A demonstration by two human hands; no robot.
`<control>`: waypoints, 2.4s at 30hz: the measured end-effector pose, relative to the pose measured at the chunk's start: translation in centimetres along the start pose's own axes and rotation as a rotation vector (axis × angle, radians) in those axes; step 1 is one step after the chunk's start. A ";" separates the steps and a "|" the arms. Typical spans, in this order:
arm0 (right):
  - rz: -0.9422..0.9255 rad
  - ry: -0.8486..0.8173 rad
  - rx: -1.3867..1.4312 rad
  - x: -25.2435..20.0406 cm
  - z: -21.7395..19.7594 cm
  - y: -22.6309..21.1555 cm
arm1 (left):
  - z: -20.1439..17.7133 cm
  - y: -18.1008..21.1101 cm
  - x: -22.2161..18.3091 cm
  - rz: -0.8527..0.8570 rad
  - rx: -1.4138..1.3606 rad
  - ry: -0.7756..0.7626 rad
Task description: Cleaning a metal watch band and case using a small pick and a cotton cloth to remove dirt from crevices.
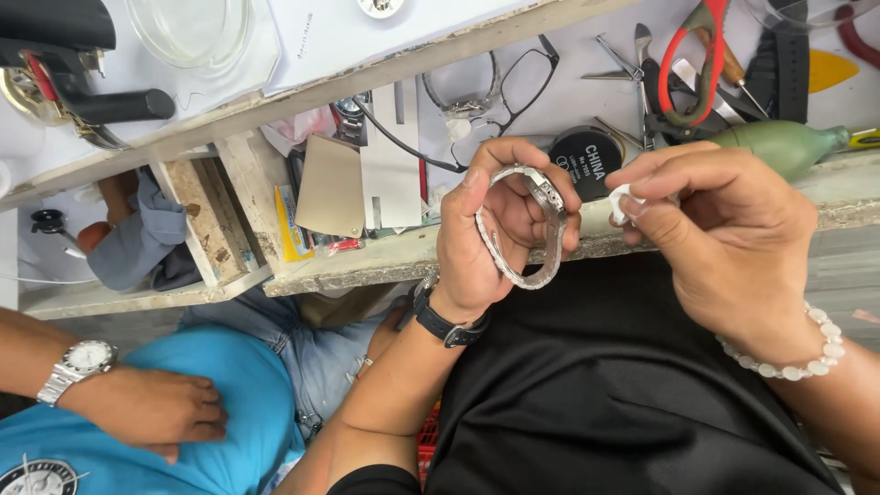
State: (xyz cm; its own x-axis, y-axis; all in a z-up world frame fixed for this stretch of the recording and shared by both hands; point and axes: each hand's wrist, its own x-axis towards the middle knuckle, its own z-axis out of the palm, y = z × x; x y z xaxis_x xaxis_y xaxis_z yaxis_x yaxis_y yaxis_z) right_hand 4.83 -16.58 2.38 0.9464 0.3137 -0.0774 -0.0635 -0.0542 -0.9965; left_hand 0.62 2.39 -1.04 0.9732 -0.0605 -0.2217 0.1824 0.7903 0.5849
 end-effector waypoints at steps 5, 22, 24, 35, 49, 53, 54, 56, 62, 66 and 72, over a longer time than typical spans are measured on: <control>-0.035 -0.022 -0.038 -0.2 -0.1 0.3 | 0.3 -0.5 -0.1 0.025 0.068 0.078; -0.634 -0.041 -0.425 -0.8 0.2 2.2 | 2.8 -0.9 -1.3 0.294 0.599 0.146; -0.589 -0.042 -0.502 -1.2 0.1 2.4 | 2.7 -0.9 -1.4 0.286 0.596 0.139; -0.489 0.010 -0.675 -1.7 0.5 2.2 | 2.5 -1.1 -1.3 0.380 0.733 0.115; -0.506 -0.015 -0.410 -1.2 0.5 2.1 | 2.3 -1.4 -1.2 0.412 0.743 0.065; -0.497 0.000 -0.426 -1.3 0.6 2.2 | 2.4 -1.4 -1.2 0.424 0.786 0.066; -0.491 0.008 -0.454 -1.3 0.6 2.2 | 2.4 -1.4 -1.2 0.428 0.787 0.064; -0.499 0.014 -0.453 -1.3 0.7 2.1 | 2.5 -1.4 -1.2 0.425 0.787 0.067; -0.497 0.071 -0.415 -1.2 1.1 2.2 | 2.3 -1.8 -1.1 0.436 0.772 0.064; -0.461 0.089 -0.421 -1.3 0.9 2.2 | 2.3 -1.9 -1.1 0.428 0.758 0.058; -0.514 0.084 -0.486 -1.4 0.9 2.3 | 2.3 -2.1 -0.9 0.471 0.820 0.067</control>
State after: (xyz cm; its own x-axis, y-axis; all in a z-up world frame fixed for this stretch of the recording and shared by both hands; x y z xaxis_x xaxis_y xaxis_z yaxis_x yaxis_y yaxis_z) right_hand 3.14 -16.32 0.15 0.8412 0.3398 0.4207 0.5272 -0.3419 -0.7779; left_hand -0.31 -0.63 -0.22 0.9664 0.2107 0.1470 -0.1606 0.0486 0.9858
